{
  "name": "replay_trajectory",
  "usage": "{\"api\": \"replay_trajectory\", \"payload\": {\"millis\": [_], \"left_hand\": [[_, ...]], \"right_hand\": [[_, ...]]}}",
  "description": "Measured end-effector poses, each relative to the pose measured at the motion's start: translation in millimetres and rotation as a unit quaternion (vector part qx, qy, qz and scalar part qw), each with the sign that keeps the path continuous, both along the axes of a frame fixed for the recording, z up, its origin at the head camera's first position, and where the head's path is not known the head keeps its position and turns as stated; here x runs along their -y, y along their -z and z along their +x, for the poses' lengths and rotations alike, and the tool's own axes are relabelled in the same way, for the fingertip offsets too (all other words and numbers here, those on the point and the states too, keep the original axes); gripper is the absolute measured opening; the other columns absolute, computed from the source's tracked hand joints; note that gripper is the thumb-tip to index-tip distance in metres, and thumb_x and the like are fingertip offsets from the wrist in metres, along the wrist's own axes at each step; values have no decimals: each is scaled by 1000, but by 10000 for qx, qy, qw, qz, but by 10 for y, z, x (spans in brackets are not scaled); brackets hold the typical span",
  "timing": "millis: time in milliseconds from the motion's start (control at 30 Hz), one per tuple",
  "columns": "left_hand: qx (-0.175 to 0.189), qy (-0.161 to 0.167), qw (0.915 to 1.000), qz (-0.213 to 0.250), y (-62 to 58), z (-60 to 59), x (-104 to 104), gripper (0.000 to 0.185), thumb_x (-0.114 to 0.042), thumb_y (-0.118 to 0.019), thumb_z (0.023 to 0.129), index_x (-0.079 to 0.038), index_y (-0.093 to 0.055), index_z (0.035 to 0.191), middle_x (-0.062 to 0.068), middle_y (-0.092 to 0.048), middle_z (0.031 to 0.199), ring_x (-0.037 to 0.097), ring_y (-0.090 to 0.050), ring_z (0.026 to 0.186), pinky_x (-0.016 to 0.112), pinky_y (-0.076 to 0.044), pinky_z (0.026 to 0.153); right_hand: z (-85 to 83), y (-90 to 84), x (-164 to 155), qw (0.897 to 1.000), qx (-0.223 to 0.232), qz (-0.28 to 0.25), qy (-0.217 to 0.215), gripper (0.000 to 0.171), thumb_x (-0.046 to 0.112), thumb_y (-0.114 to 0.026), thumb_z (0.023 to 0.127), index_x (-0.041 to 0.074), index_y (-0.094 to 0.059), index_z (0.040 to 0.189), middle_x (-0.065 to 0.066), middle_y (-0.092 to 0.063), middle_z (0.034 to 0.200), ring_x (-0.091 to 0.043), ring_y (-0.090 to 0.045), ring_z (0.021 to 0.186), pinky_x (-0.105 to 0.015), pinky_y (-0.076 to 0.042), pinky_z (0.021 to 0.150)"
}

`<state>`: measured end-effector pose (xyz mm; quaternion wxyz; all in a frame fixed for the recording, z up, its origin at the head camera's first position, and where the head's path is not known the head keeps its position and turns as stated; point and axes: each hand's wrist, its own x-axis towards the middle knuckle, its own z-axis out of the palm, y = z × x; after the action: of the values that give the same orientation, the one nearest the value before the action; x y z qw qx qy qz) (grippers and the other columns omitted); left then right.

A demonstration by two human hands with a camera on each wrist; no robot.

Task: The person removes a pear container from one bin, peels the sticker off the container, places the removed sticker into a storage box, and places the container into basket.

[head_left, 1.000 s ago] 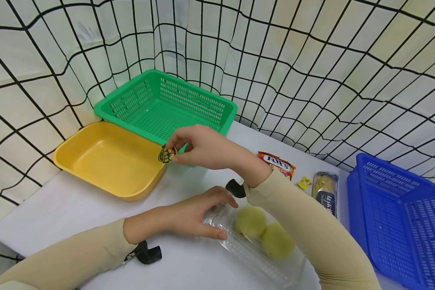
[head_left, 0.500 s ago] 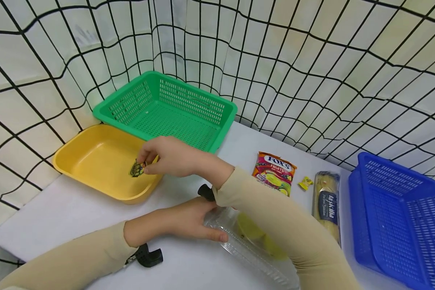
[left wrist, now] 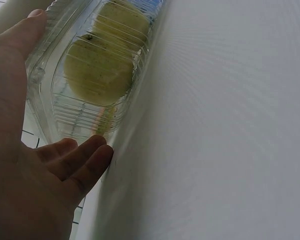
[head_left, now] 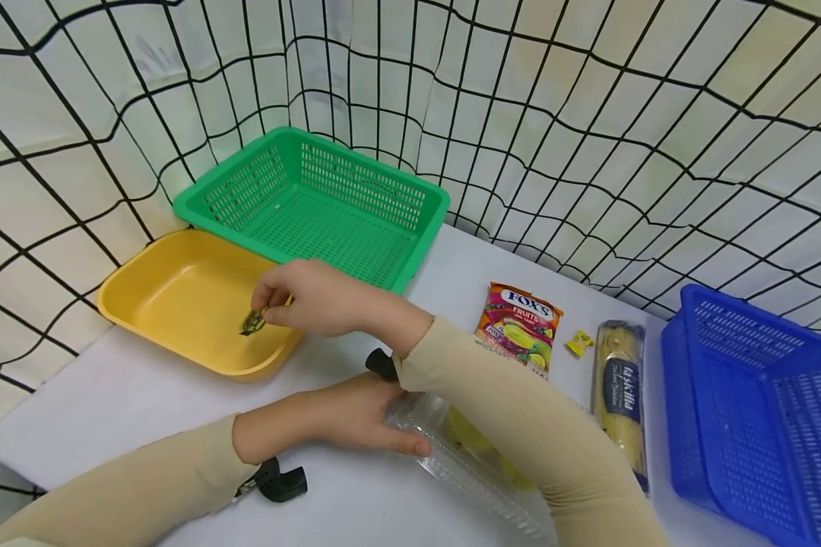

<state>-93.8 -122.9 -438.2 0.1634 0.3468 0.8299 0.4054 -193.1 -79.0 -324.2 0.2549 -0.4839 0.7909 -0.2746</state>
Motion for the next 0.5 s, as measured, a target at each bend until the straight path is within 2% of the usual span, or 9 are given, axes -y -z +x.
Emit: {"api": "replay_trajectory", "payload": {"millis": [300, 500], "left_hand": [[-57, 32, 9999, 155, -9, -12, -4, 92, -58, -86, 91, -17, -45, 162, -2, -55, 157, 12, -52, 141, 41, -46, 118], [-11, -17, 10000, 51, -13, -1, -1, 88, -59, -86, 91, -17, -49, 159, -1, -59, 154, 12, -55, 139, 41, -47, 116]], "right_hand": [[-12, -7, 27, 10000, 20, 59, -57, 15, 11, -66, 110, 10, -74, 123, 8, -72, 107, -4, -65, 102, -16, -52, 87], [0, -11, 30, 9999, 34, 48, -127, 17, 11, -65, 111, 10, -74, 125, 8, -72, 106, -4, -65, 102, -17, -51, 87]]}}
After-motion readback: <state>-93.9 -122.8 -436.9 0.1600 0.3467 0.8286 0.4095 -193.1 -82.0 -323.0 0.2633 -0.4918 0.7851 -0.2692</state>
